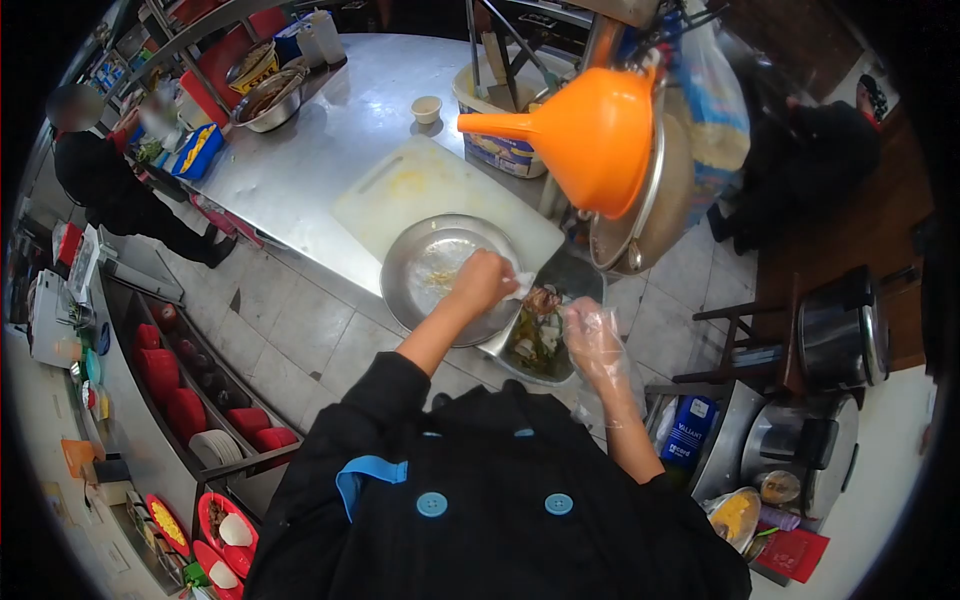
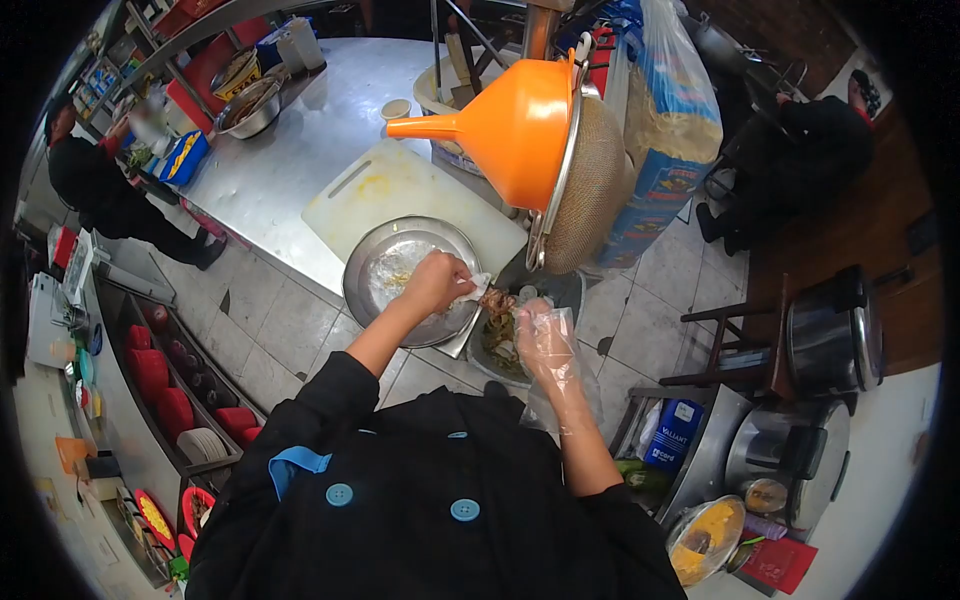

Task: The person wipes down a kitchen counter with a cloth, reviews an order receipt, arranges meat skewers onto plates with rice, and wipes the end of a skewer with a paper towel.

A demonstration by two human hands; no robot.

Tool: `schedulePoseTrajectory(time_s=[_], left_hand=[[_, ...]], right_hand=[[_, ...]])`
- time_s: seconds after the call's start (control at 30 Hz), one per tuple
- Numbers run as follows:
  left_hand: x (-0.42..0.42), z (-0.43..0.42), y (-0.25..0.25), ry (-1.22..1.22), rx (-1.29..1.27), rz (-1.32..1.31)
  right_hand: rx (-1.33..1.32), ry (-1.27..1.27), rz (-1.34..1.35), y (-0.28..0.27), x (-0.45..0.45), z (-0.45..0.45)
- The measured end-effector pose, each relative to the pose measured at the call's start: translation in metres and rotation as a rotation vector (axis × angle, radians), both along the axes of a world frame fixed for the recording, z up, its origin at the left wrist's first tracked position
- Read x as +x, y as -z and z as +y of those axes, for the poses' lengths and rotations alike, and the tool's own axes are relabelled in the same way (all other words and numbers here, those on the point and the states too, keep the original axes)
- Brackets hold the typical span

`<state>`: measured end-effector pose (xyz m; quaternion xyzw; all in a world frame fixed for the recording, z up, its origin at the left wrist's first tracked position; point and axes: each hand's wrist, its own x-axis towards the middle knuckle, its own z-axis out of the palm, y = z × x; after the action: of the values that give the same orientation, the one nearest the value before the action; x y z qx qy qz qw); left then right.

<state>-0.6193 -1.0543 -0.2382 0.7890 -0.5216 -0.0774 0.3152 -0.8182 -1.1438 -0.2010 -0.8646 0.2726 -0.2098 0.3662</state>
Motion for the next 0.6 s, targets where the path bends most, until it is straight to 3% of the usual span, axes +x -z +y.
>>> schedulePoseTrajectory(time_s=[0.17, 0.37, 0.5, 0.53, 0.6], left_hand=[[0.004, 0.000, -0.023, 0.007, -0.075, 0.192], [-0.006, -0.003, -0.005, 0.057, -0.109, 0.008], [-0.004, 0.001, -0.009, -0.007, -0.151, 0.223], [-0.005, 0.001, -0.010, 0.027, -0.156, 0.079], [-0.008, 0.001, -0.006, 0.063, -0.037, 0.104]], right_hand=[[-0.001, 0.020, 0.014, -0.009, 0.001, 0.001], [-0.013, -0.008, -0.007, -0.004, -0.002, 0.003], [-0.151, 0.002, 0.012, -0.009, 0.003, 0.003], [-0.115, 0.011, 0.016, -0.012, 0.004, 0.005], [-0.055, 0.009, -0.028, -0.012, 0.004, 0.007]])
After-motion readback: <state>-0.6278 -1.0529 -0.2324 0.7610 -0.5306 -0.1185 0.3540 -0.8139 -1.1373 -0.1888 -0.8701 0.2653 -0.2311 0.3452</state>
